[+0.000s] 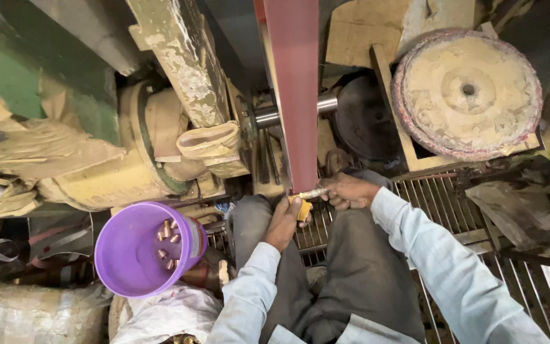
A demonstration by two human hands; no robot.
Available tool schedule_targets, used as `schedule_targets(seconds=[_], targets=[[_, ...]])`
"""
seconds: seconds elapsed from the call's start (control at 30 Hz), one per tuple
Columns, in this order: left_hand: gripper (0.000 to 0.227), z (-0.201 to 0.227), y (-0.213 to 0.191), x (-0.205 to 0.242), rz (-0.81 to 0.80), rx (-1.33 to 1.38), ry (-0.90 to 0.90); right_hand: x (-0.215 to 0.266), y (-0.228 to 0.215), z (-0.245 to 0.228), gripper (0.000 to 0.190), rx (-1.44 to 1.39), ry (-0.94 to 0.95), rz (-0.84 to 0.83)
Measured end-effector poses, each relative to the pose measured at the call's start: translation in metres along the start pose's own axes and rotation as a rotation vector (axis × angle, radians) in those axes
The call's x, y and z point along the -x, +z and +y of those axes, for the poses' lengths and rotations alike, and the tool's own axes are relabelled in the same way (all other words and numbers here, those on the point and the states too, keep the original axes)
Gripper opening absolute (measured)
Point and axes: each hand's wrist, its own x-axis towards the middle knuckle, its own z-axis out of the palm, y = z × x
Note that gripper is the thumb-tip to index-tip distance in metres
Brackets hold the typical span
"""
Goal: The person sits on a metal grate floor and repeatedly presses small brass-colored metal parts against a vertical belt sander. They pick parts from a white sack, grind them, and place them into a purple bucket. The person occasionally inspects the parts by hand between grinding cycles.
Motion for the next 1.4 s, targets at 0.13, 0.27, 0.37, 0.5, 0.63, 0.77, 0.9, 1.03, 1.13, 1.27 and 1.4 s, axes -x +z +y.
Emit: schedule_targets(seconds=[0.13,0.27,0.37,0.5,0.63,0.77,0.9,1.03,1.13,1.27,1.4], targets=[[0.037,0.034,0.019,0.028,-0.041,0.030,0.021,0.036,0.053,-0.032,0.041,0.223,0.007,0.183],[0.036,0.055,0.019,0.070,-0.129,-0.144,0.156,0.104,0.112,-0.019,0.030,0.827,-0.614,0.393],[0.038,0.062,0.012,0.081,-0.098,-0.524,0.408,0.122,0.138,-0.018,0.028,1.041,-0.864,0.492],[0.041,0.058,0.011,0.063,-0.104,-0.551,0.404,0.115,0.138,-0.018,0.032,1.209,-0.893,0.595],[0.034,0.047,0.018,0.038,-0.057,-0.093,0.071,0.094,0.129,-0.019,0.028,1.180,-1.053,0.635],[0.032,0.043,0.017,0.028,-0.065,-0.018,0.063,0.080,0.119,-0.025,0.027,1.180,-1.053,0.654],[0.030,0.037,0.018,0.022,-0.019,-0.017,0.033,0.075,0.114,-0.020,0.025,1.175,-0.894,0.658],[0.028,0.035,0.020,0.018,0.010,0.011,0.010,0.066,0.097,-0.019,0.023,1.255,-0.907,0.599],[0.027,0.034,0.021,0.018,0.019,0.000,0.017,0.056,0.084,-0.014,0.013,1.312,-0.981,0.560],[0.027,0.037,0.022,0.018,0.018,0.000,0.021,0.044,0.072,-0.012,0.012,1.285,-0.898,0.545],[0.027,0.037,0.022,0.019,0.018,-0.010,0.018,0.044,0.069,-0.013,0.020,1.150,-0.748,0.523]])
